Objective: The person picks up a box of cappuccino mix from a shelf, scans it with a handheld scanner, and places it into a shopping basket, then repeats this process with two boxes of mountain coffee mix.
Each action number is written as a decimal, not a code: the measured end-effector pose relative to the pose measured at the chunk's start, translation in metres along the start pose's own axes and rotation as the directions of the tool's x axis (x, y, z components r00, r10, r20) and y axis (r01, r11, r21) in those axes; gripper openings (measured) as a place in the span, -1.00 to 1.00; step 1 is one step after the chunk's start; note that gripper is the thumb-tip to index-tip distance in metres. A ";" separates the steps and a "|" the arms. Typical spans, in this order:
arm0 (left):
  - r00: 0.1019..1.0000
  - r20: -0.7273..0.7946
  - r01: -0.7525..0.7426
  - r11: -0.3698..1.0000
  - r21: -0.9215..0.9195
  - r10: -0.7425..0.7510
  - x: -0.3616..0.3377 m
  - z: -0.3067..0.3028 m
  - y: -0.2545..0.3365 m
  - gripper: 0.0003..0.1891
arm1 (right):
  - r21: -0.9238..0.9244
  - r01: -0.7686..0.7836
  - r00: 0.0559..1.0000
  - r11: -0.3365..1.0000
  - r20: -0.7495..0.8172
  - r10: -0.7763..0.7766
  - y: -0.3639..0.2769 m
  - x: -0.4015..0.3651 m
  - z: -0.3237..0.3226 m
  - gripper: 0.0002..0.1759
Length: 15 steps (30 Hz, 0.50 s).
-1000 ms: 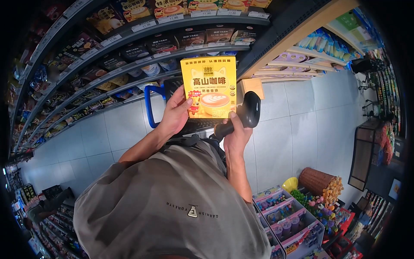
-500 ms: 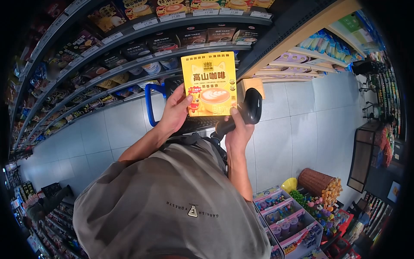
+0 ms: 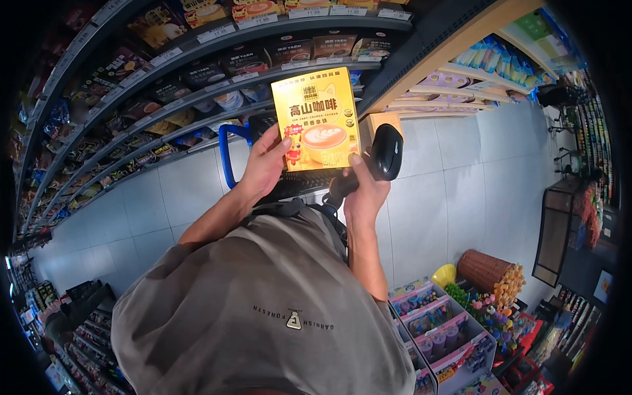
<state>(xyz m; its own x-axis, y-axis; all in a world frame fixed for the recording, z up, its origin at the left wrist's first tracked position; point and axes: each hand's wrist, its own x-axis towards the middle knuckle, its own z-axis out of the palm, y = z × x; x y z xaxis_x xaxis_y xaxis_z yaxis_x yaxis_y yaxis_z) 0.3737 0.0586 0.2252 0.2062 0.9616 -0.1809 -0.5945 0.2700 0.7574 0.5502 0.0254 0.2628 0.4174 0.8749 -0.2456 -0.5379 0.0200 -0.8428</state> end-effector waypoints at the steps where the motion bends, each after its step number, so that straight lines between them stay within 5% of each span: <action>1: 1.000 -0.003 -0.012 0.999 0.041 0.012 0.000 0.000 0.000 -0.57 | -0.038 0.035 0.999 0.999 0.006 -0.035 0.000 0.000 0.001 -0.56; 10: 0.998 -0.053 -0.016 0.967 0.256 0.030 0.009 0.009 0.006 -0.57 | -0.139 0.176 0.983 0.975 -0.025 -0.181 0.004 0.000 0.008 -0.60; 15: 0.996 0.009 0.084 0.983 0.165 -0.087 0.012 0.007 0.008 -0.49 | -0.202 0.244 0.967 0.949 -0.026 -0.254 0.008 -0.001 0.005 -0.58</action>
<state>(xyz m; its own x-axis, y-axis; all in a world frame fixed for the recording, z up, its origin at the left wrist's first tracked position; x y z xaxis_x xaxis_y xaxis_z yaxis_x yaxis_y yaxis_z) 0.3771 0.0724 0.2337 0.2641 0.9341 -0.2401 -0.4390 0.3381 0.8325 0.5415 0.0271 0.2588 0.5591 0.8284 -0.0356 -0.2605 0.1347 -0.9560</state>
